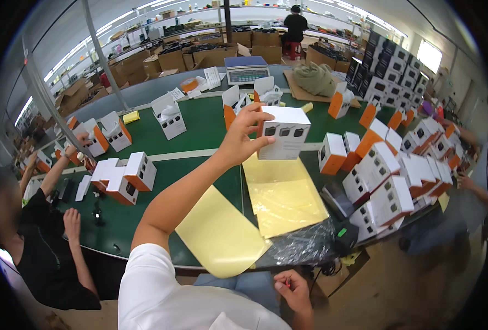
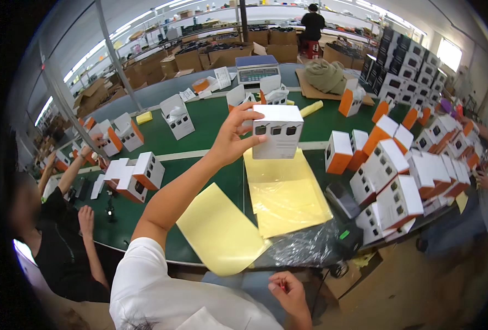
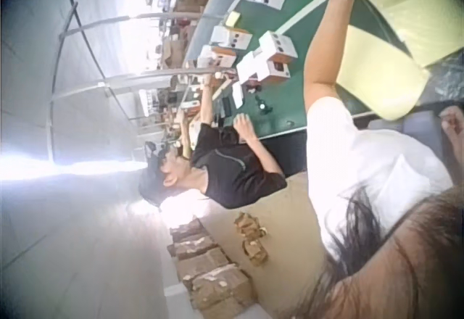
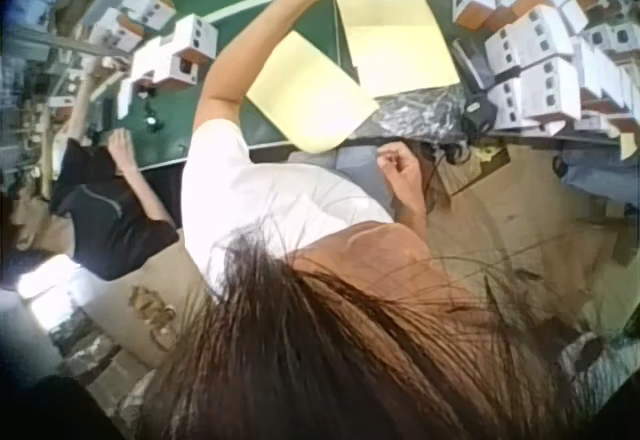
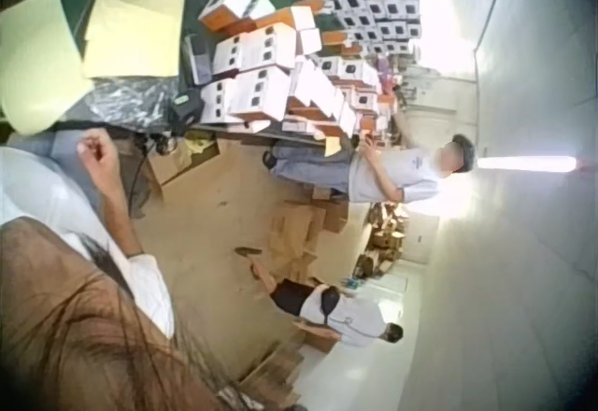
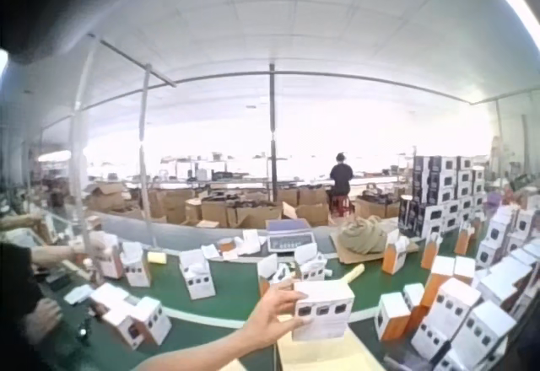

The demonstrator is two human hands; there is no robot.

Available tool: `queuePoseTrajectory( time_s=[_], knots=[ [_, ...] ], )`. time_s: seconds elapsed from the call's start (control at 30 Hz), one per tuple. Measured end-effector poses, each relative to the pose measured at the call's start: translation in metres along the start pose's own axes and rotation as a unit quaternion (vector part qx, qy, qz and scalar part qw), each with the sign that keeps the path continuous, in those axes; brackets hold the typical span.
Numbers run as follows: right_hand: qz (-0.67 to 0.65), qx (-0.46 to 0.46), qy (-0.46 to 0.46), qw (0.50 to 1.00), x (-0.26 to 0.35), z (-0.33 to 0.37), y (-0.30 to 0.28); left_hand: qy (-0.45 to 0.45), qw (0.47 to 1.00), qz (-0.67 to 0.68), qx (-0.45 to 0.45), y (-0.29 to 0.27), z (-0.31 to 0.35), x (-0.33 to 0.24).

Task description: The recorder is peeling round labels from a sheet and applying them to small white electronic product boxes, then stacking them on an assembly line.

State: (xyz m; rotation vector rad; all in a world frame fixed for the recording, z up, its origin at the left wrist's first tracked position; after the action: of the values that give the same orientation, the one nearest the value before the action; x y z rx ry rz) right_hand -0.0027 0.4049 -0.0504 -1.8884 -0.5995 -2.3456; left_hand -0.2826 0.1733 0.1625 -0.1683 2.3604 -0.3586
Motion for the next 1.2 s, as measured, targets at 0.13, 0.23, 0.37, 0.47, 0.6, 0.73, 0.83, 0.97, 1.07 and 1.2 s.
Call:
queuePoseTrajectory(
  time_s=[0.13,0.23,0.37,0.47,0.6,0.73,0.83,0.97,1.07,1.2],
  knots=[
    [-0.002,-0.008,0.017,1.000,-0.014,0.011,0.026,-0.009,0.999,-0.031,-0.021,0.013,-0.003,0.002],
    [-0.008,-0.066,0.012,0.998,-0.017,0.027,0.029,0.041,0.990,-0.131,-0.027,0.064,-0.043,0.014],
    [-0.024,-0.130,0.011,0.991,-0.013,0.044,0.012,-0.031,0.987,-0.107,-0.117,0.143,-0.090,0.042],
    [-0.012,-0.178,0.045,0.983,-0.009,0.056,-0.014,-0.038,0.990,-0.098,-0.092,0.201,-0.108,0.049],
    [0.001,-0.240,0.008,0.971,0.007,0.068,-0.045,-0.041,0.994,-0.106,0.008,0.244,-0.100,0.055],
    [-0.011,-0.217,0.013,0.976,0.002,0.061,-0.055,0.049,0.995,-0.079,-0.024,0.202,-0.071,0.051],
    [0.002,-0.187,-0.016,0.982,0.000,0.052,-0.059,0.103,0.966,-0.134,-0.193,0.098,-0.034,0.065],
    [-0.059,-0.171,-0.053,0.982,0.011,0.042,-0.079,-0.075,0.903,-0.307,-0.292,-0.035,0.026,0.120],
    [-0.037,-0.120,-0.026,0.992,0.032,0.047,-0.088,-0.170,0.925,-0.230,-0.250,-0.080,0.088,0.128],
    [-0.025,-0.017,-0.043,0.999,0.076,0.038,-0.111,-0.114,0.944,-0.258,-0.170,-0.102,0.172,0.041]
  ],
)
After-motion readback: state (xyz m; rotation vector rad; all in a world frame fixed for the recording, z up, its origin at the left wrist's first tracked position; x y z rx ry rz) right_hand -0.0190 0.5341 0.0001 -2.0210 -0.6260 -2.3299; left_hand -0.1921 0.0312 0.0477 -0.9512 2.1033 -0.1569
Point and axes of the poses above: each hand's wrist, its own z-axis away from the middle knuckle, its own y-axis out of the palm, x = y × z, the point moved 9 cm from there along -z, towards the middle knuckle, and after that the axes turned 6 degrees about y, right-handed, at the moved point
